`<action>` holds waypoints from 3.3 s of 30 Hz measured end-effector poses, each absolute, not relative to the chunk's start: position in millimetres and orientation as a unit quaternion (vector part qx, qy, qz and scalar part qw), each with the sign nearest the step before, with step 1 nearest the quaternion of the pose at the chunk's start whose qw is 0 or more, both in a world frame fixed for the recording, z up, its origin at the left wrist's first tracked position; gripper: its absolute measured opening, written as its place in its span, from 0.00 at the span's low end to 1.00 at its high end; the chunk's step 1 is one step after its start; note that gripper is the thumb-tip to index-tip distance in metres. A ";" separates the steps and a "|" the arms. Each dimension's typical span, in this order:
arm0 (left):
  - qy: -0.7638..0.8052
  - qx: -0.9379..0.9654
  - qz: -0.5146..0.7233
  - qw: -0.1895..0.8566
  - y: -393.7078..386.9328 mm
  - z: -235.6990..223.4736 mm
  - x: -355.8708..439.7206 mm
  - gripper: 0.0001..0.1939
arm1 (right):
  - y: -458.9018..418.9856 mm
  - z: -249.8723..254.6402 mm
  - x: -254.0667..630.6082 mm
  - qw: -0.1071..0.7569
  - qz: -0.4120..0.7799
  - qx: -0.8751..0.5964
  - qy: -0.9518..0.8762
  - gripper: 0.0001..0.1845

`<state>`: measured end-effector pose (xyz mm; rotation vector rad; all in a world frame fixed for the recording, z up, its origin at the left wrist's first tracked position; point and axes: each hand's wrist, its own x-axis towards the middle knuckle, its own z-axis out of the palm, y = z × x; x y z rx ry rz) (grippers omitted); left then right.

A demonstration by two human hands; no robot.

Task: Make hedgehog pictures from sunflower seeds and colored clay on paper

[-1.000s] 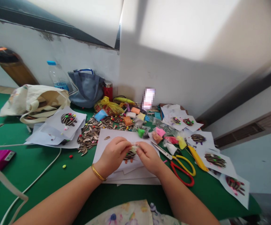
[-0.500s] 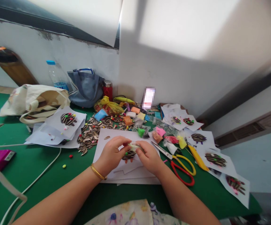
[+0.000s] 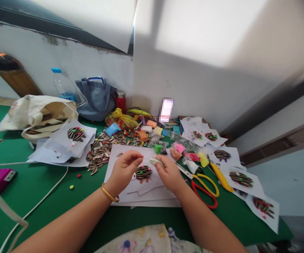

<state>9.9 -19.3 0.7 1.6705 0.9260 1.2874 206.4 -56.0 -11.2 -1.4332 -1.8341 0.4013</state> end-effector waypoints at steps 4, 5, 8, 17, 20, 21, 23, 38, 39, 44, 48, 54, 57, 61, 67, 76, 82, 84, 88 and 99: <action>0.381 0.669 0.490 0.410 -16.5 -2.1 10.1 0.07 | -57.1 -10.5 205.2 0.391 0.176 -0.551 -0.716 0.13; 0.381 0.684 0.481 0.394 -16.2 -2.4 10.0 0.08 | -57.4 -10.0 204.5 0.391 0.182 -0.548 -0.717 0.13; 0.379 0.720 0.459 0.358 -16.7 -2.6 10.0 0.08 | -58.3 -8.0 202.6 0.384 0.196 -0.537 -0.725 0.13; 0.401 0.732 0.423 0.352 -19.4 4.1 11.5 0.05 | -61.9 -6.1 197.2 0.357 0.190 -0.530 -0.745 0.13; 0.412 0.674 0.466 0.397 -17.9 5.6 10.1 0.06 | -55.6 -9.9 204.8 0.344 0.153 -0.572 -0.729 0.15; 0.414 0.639 0.484 0.431 -17.4 5.8 9.8 0.06 | -52.5 -11.3 209.1 0.333 0.134 -0.591 -0.723 0.16; 0.406 0.562 0.506 0.514 -16.8 6.0 10.2 0.08 | -46.2 -14.1 219.2 0.292 0.083 -0.629 -0.716 0.17; 0.321 0.356 0.477 0.737 -17.8 6.5 13.8 0.17 | -46.6 -4.5 226.8 0.307 -0.069 -0.620 -0.719 0.16; 0.316 0.361 0.477 0.736 -18.4 6.0 14.3 0.17 | -49.6 -2.0 220.0 0.329 -0.060 -0.591 -0.734 0.14; 0.340 0.365 0.435 0.749 -22.2 7.2 17.7 0.17 | -64.9 7.7 189.8 0.384 -0.012 -0.506 -0.772 0.12; 0.305 0.390 0.391 0.776 -24.1 5.7 17.8 0.16 | -69.8 10.3 180.0 0.414 0.014 -0.491 -0.767 0.13; 0.281 0.403 0.373 0.787 -26.3 0.8 18.0 0.16 | -69.1 9.5 177.6 0.463 0.068 -0.479 -0.742 0.06; 0.259 0.319 0.389 0.824 -26.6 6.6 18.7 0.23 | -71.0 10.2 176.2 0.474 0.066 -0.475 -0.739 0.06; 0.249 0.165 0.421 0.856 -22.6 15.0 18.4 0.28 | -75.0 7.2 163.6 0.440 0.084 -0.432 -0.783 0.09; 0.235 0.077 0.429 0.869 -18.5 14.9 16.4 0.30 | -75.9 -1.7 142.5 0.417 0.064 -0.410 -0.808 0.10; 0.175 0.014 0.484 0.857 -8.7 16.4 3.8 0.34 | -84.7 -1.9 145.3 0.343 0.013 -0.399 -0.850 0.18; 0.190 0.008 0.490 0.851 -9.3 20.3 2.9 0.33 | -83.7 -4.4 149.6 0.309 -0.029 -0.440 -0.843 0.23; 0.186 0.008 0.487 0.853 -10.7 21.0 3.4 0.33 | -83.6 -4.4 151.3 0.311 -0.030 -0.431 -0.846 0.22; 0.196 0.013 0.464 0.864 -12.3 20.8 4.0 0.34 | -83.2 -4.4 151.0 0.302 -0.037 -0.405 -0.862 0.23; 0.183 0.026 0.439 0.879 -12.9 19.5 2.5 0.33 | -81.6 -1.1 152.6 0.306 -0.048 -0.423 -0.852 0.21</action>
